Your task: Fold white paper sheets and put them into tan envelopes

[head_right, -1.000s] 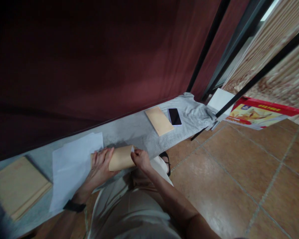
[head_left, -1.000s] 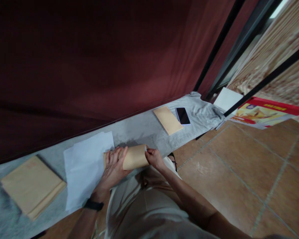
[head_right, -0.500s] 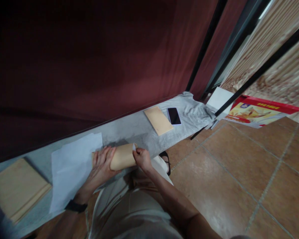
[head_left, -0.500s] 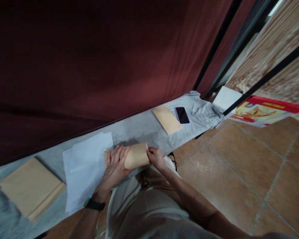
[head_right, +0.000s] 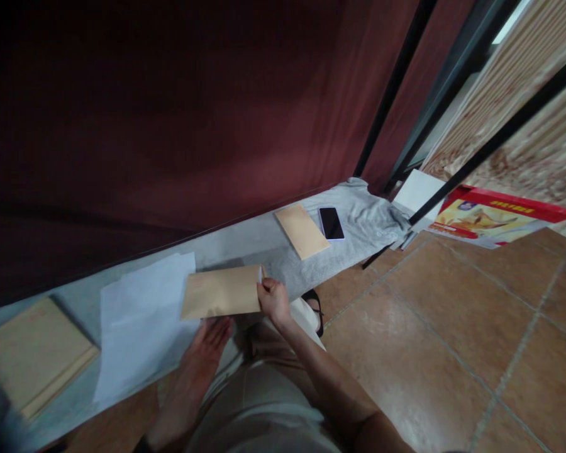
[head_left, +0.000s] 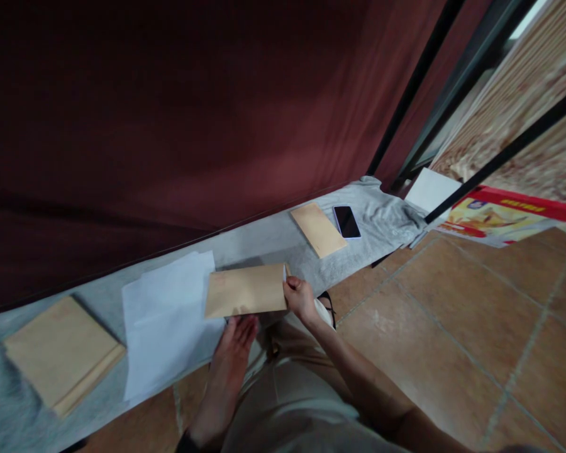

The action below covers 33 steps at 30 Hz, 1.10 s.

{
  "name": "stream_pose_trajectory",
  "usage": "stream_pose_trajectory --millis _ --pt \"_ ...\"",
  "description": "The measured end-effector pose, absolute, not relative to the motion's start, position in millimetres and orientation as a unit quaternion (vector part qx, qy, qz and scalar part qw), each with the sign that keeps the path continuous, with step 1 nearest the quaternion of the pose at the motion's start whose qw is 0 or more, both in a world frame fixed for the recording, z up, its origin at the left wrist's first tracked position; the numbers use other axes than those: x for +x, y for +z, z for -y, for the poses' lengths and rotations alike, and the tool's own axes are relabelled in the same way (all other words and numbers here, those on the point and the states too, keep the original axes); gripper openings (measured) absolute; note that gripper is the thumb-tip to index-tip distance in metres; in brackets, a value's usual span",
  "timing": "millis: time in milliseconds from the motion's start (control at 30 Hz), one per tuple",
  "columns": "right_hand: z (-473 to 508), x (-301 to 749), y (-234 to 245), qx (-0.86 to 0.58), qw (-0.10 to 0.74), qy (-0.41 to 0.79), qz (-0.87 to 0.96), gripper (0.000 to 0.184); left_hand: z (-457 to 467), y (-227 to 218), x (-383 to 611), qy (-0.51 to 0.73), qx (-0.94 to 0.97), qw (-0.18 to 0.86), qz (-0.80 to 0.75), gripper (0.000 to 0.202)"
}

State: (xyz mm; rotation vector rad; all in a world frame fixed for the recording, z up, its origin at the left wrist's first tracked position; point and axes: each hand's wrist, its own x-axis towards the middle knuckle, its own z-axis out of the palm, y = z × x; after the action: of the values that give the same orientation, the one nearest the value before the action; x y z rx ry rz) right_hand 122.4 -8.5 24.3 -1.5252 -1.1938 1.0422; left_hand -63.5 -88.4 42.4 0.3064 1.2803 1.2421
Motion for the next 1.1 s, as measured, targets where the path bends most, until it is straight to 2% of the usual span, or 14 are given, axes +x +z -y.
stream_pose_trajectory --millis 67,233,600,767,833,900,1000,1100 --pt "11 120 24 -0.61 0.461 0.433 0.477 0.04 78 50 -50 0.525 0.043 0.671 -0.522 0.018" --pt "15 119 23 -0.608 0.459 0.442 0.474 0.039 49 69 -24 0.566 -0.044 0.686 -0.455 0.022" --pt "18 125 35 -0.569 0.445 0.452 0.523 0.03 44 71 -23 0.586 -0.022 0.672 -0.452 0.045" --pt "19 122 32 -0.544 0.5 0.448 0.503 0.023 43 65 -26 0.591 -0.024 0.671 -0.447 0.05" --pt "19 121 30 -0.523 0.537 0.454 0.482 0.027 42 65 -25 0.591 -0.028 0.671 -0.447 0.049" --pt "19 120 27 -0.516 0.559 0.46 0.458 0.041 41 65 -24 0.587 -0.034 0.67 -0.453 0.047" --pt "19 119 23 -0.543 0.554 0.458 0.434 0.058 40 68 -23 0.584 -0.032 0.668 -0.459 0.045" --pt "19 118 23 -0.554 0.547 0.469 0.417 0.053 38 69 -23 0.586 -0.017 0.667 -0.46 0.045"
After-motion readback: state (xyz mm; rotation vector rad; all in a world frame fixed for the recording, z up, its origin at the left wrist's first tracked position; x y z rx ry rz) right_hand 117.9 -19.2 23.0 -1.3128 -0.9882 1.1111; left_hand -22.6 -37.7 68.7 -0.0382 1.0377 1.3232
